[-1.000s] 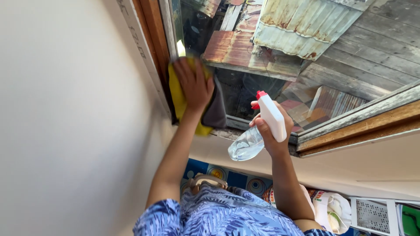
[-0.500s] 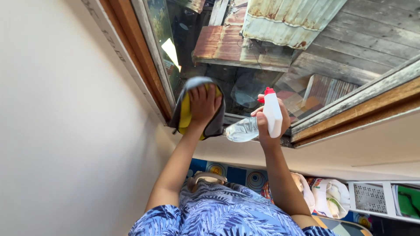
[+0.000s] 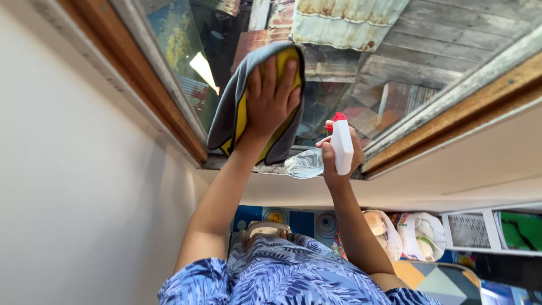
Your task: The person wipes a window with a yellow cloth while holding a spray bottle. They repeatedly wipe the same window area without spraying additional cleaner or moving to another window.
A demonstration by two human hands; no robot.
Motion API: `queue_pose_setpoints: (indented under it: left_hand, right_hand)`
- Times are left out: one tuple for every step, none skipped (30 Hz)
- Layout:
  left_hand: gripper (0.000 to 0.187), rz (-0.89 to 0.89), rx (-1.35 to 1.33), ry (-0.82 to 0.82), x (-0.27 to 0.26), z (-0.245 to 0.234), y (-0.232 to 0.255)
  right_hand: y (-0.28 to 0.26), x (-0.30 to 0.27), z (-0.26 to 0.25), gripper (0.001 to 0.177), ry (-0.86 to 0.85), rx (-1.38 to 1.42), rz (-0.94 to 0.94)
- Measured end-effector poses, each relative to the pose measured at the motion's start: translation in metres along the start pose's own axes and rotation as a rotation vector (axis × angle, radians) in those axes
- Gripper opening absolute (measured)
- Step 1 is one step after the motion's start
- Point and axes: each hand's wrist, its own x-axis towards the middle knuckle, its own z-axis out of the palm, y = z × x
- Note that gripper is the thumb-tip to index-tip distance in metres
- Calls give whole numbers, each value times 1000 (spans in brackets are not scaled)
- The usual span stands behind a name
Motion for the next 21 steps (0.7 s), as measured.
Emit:
queue_pose_setpoints:
  left_hand:
    - [49, 7, -12, -1, -17, 17, -1]
    - [48, 182, 1, 62, -36, 33, 0]
    - [48, 356, 15, 128, -55, 48, 1]
    - [48, 356, 7, 128, -69, 37, 1]
    - [46, 531, 119, 34, -84, 26, 0]
    - [45, 707, 238, -56, -97, 16, -3]
    - [45, 710, 234, -51, -99, 6, 2]
    - [47, 798, 657, -54, -103, -4, 8]
    - [49, 867, 1084, -54, -106, -14, 13]
    - [49, 866, 1082, -52, -96, -12, 11]
    - [49, 797, 864, -17, -86, -10, 9]
    - [49, 725, 652, 17, -75, -7, 5]
    - [49, 725, 655, 18, -64, 0, -1]
    - [43, 699, 492, -100, -54, 5, -6]
    - [49, 669, 328, -216, -45, 10, -12]
    - [49, 666, 329, -217, -13, 5, -12]
    - [44, 511, 204, -67, 18, 0, -11]
    - [47, 357, 81, 84, 51, -4, -12]
    - [47, 355, 84, 86, 65, -10, -10]
    - [48, 323, 56, 110, 79, -16, -6]
    - [50, 291, 28, 135, 92, -22, -3]
  right_hand:
    - [7, 2, -1, 34, 11, -9, 2]
    - [12, 4, -3, 36, 34, 20, -68]
    - [17, 5, -5, 40, 56, 48, -138]
    - [16, 5, -8, 40, 59, 40, -136]
    - [14, 5, -12, 39, 47, 34, -133]
    - [13, 6, -13, 37, 37, 32, -136]
    - [14, 7, -16, 37, 41, 28, -138]
    - [15, 7, -20, 38, 30, 24, -123]
    - [15, 7, -23, 39, 19, 20, -108]
    - [12, 9, -25, 39, 19, 17, -109]
    - [8, 12, -26, 40, 14, 31, -112]
    - [6, 15, -26, 41, 9, 50, -117]
    - [3, 18, -26, 41, 9, 52, -120]
    - [-2, 19, -26, 42, 4, 69, -113]
    - [-6, 20, -26, 44, -1, 85, -106]
    - [-4, 20, -30, 44, -5, 86, -106]
    - [-3, 20, -33, 46, -16, 119, -86]
    - [-2, 22, -35, 48, -26, 152, -69]
    - [-6, 25, -36, 48, -28, 155, -71]
    - [-10, 28, -38, 47, -38, 143, -60]
    - [-14, 31, -41, 46, -47, 131, -48]
